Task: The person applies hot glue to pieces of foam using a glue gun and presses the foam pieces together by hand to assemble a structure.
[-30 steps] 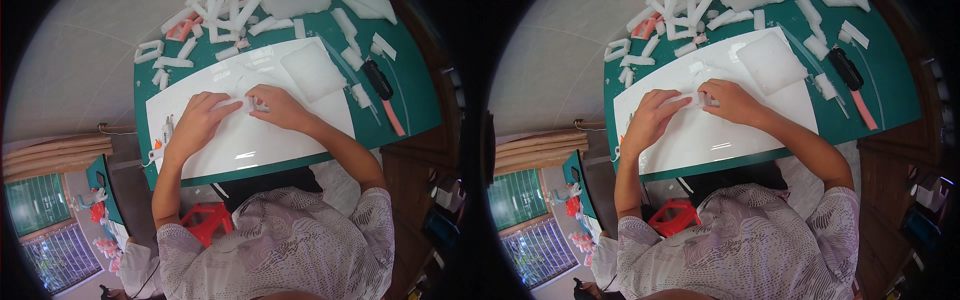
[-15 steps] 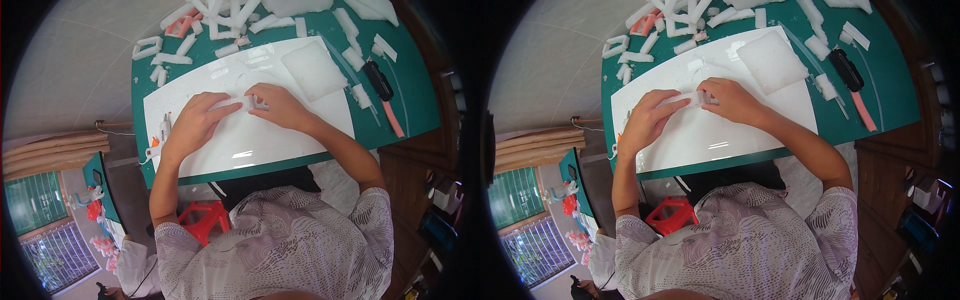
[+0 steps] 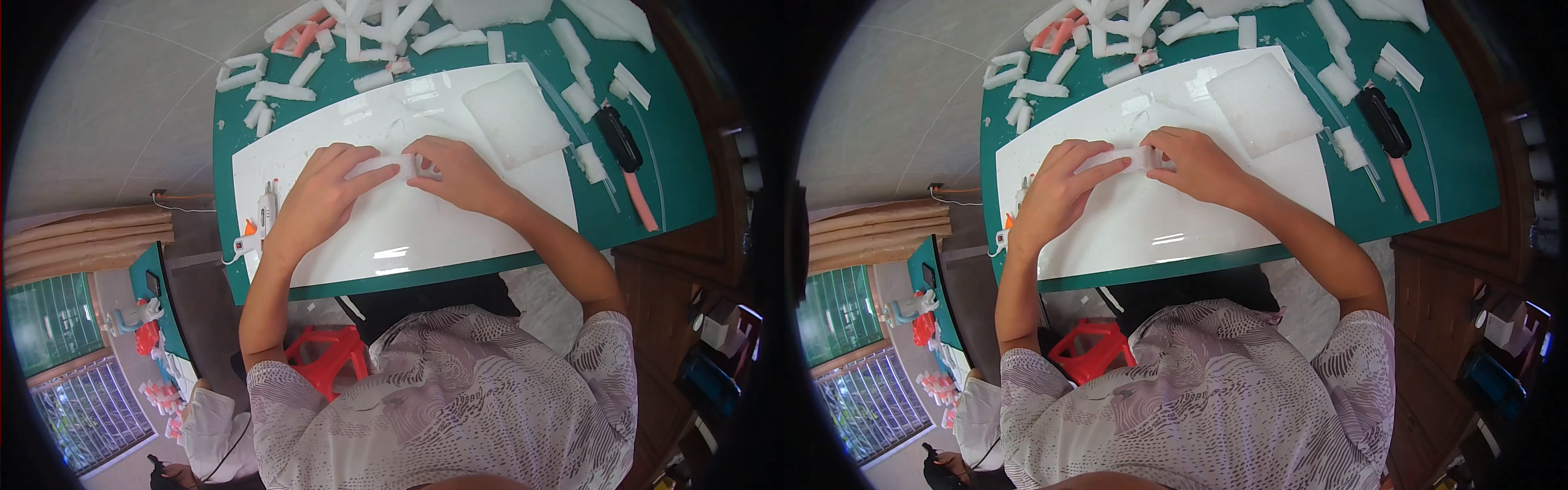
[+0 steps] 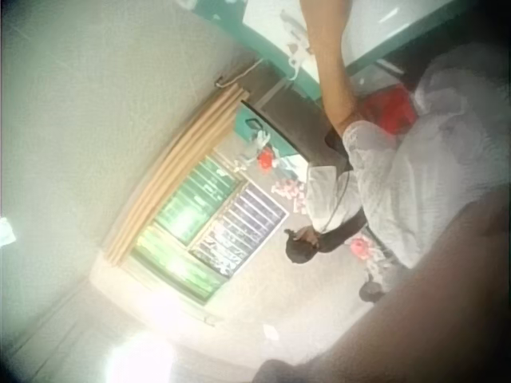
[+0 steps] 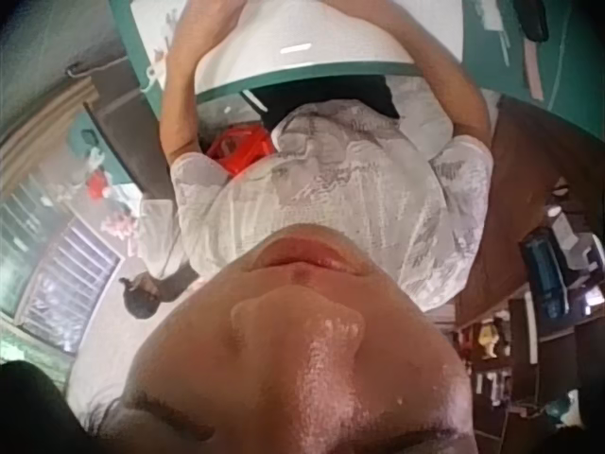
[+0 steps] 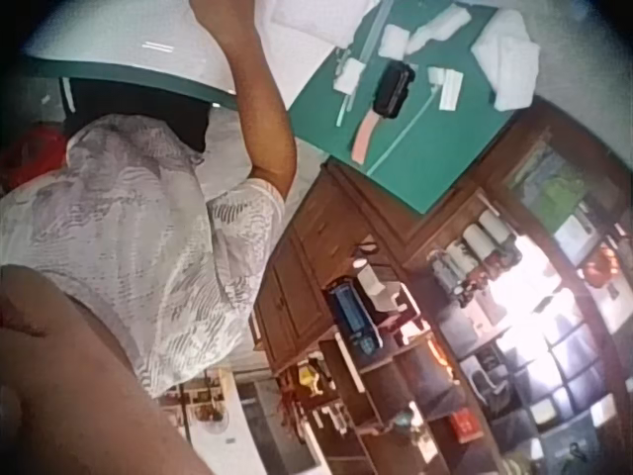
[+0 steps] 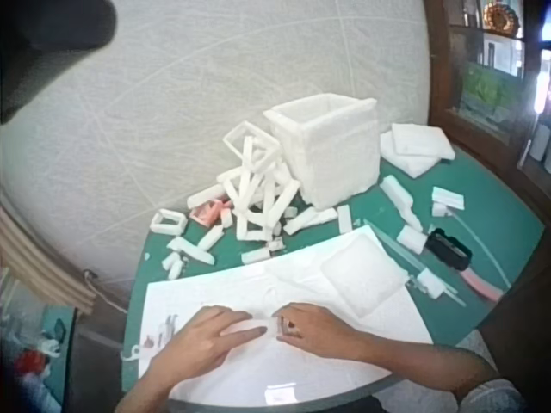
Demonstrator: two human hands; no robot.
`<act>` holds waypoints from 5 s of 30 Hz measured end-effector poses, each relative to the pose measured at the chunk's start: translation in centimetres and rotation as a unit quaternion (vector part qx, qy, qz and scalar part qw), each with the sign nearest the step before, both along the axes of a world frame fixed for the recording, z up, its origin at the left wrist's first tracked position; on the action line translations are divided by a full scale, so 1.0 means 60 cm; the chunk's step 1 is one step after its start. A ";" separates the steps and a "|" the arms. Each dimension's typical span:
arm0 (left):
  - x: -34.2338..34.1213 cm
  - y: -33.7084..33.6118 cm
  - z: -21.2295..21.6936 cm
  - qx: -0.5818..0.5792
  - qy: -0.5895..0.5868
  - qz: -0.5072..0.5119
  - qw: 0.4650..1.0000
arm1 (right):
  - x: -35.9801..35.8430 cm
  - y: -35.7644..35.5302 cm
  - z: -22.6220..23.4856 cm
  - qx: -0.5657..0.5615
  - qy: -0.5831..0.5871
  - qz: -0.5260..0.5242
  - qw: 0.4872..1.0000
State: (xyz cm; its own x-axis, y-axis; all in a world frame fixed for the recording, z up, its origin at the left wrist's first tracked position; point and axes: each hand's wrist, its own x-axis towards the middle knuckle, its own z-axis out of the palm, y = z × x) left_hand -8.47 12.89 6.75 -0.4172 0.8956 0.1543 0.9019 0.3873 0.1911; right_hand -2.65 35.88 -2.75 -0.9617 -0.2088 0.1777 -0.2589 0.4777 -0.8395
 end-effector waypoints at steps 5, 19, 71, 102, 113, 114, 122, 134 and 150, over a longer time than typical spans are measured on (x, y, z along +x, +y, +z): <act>-0.001 0.000 -0.002 0.014 0.011 0.002 1.000 | 0.001 0.002 0.001 0.009 0.002 -0.002 1.000; -0.003 -0.004 -0.011 0.015 0.001 -0.003 1.000 | 0.004 0.013 0.036 -0.078 -0.017 0.035 0.996; 0.034 -0.063 -0.144 0.335 -0.223 0.289 0.869 | -0.022 -0.002 0.019 -0.166 -0.156 -0.031 0.973; 0.035 -0.063 -0.160 0.332 -0.124 0.273 0.895 | -0.022 0.002 0.009 -0.231 -0.173 -0.008 0.957; 0.035 -0.059 -0.175 0.328 -0.091 0.262 0.903 | -0.023 0.013 -0.003 -0.240 -0.145 0.019 0.960; 0.036 -0.058 -0.177 0.325 -0.087 0.274 0.901 | -0.021 0.015 -0.005 -0.245 -0.135 0.009 0.960; 0.038 -0.053 -0.168 0.328 -0.060 0.249 0.909 | -0.018 0.018 0.006 -0.206 -0.152 0.014 0.967; 0.035 -0.054 -0.169 0.315 -0.038 0.263 0.911 | -0.021 0.014 0.011 -0.219 -0.181 0.007 0.959; 0.028 -0.063 -0.172 0.306 -0.053 0.256 0.916 | -0.018 0.021 -0.026 -0.235 -0.181 -0.019 0.955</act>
